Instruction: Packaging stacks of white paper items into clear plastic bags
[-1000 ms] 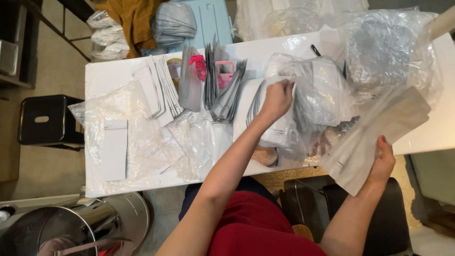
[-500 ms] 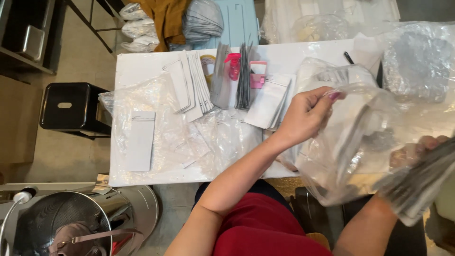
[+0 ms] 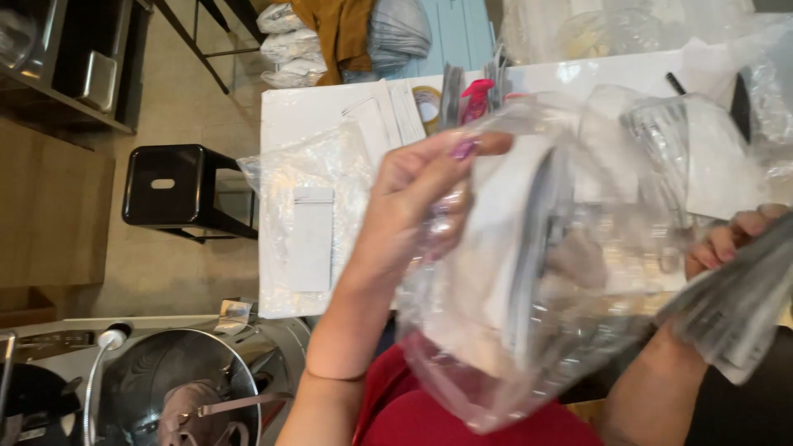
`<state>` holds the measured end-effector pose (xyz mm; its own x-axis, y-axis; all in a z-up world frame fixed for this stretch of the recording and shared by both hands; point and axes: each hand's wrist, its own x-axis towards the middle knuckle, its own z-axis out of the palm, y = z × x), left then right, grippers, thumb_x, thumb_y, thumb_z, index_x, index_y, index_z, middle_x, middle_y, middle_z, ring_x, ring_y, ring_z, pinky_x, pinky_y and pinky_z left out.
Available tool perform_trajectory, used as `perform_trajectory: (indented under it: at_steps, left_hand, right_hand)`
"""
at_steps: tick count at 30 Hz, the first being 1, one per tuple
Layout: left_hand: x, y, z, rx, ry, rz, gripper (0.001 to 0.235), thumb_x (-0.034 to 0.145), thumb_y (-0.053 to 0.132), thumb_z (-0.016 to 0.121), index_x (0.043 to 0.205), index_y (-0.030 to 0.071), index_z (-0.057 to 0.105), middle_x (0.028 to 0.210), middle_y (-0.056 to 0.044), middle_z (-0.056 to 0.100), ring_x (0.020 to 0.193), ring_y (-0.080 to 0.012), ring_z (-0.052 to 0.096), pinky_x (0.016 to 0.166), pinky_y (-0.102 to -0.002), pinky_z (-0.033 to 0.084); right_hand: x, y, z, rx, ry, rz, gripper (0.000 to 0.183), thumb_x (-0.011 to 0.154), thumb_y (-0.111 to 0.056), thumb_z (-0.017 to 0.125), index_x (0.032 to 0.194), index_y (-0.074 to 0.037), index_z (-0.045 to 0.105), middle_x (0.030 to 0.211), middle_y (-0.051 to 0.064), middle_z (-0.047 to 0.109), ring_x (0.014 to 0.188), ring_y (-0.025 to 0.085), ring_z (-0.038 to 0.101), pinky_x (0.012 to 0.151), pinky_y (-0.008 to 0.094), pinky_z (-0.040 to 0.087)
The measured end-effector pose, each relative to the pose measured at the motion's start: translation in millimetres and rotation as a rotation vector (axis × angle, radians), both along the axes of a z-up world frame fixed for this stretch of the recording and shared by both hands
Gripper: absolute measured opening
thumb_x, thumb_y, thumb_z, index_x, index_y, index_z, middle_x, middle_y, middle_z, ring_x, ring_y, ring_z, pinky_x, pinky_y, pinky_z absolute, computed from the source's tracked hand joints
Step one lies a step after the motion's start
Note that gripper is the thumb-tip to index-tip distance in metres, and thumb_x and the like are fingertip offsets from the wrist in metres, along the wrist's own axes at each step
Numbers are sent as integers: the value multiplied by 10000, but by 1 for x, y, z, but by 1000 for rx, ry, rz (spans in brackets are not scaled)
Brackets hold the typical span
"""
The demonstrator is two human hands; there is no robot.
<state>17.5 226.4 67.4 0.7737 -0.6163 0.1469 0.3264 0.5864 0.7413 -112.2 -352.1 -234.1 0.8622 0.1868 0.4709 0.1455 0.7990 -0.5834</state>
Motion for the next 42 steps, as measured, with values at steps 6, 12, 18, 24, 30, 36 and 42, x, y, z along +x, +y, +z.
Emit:
perform_trajectory:
  at_steps: [6, 12, 18, 24, 30, 36, 42]
  left_hand:
    - [19, 125, -1, 438, -112, 242, 274, 1018, 260, 618, 1124, 42, 745, 517, 65, 410, 342, -52, 295, 299, -185, 219]
    - [59, 202, -71, 626, -12, 346, 324, 986, 268, 600, 1123, -1, 717, 531, 86, 254, 403, -16, 228, 361, -196, 155]
    - [81, 223, -156, 639, 53, 392, 253, 1010, 182, 606, 1063, -49, 696, 468, 24, 350, 318, -27, 354, 294, -161, 281]
    - [90, 210, -173, 550, 151, 372, 254, 1013, 146, 592, 1107, -67, 692, 470, 58, 369, 339, -12, 352, 295, -159, 280]
    - [92, 197, -188, 470, 236, 302, 245, 1002, 152, 597, 1113, -52, 676, 509, 49, 346, 352, -18, 369, 307, -161, 298]
    - [91, 211, -182, 418, 295, 243, 292, 1003, 153, 574, 1172, -74, 643, 524, 72, 293, 386, -3, 302, 323, -138, 263]
    - [90, 257, -169, 442, 322, 247, 298, 1001, 162, 582, 1187, -65, 630, 503, 60, 285, 362, -10, 296, 296, -146, 261]
  right_hand:
    - [39, 276, 110, 365, 64, -70, 413, 1133, -136, 666, 1387, 188, 638, 1309, 344, 696, 1129, 438, 729, 1003, 490, 608]
    - [67, 288, -6, -89, 847, -817, 197, 931, -117, 630, 1109, -84, 707, 1129, 91, 743, 1066, 230, 728, 1038, 308, 615]
    - [76, 313, -67, -125, 1029, -634, 238, 937, -297, 723, 1147, -188, 754, 1150, 42, 762, 1043, 171, 756, 1063, 336, 537]
    - [58, 301, -131, -182, 1106, -704, 282, 926, -313, 766, 1157, -152, 759, 1121, 45, 767, 1002, 152, 764, 1016, 310, 570]
    - [55, 346, -79, -120, 1147, -775, 295, 906, -318, 797, 1113, -110, 766, 1038, 29, 780, 917, 143, 772, 958, 293, 611]
    - [65, 354, -78, -128, 1148, -807, 327, 905, -336, 813, 1131, -104, 763, 1045, 28, 780, 940, 136, 774, 951, 290, 619]
    - [95, 383, -52, -237, 1137, -741, 287, 877, -267, 819, 1106, -104, 763, 1045, 26, 769, 917, 112, 753, 935, 285, 595]
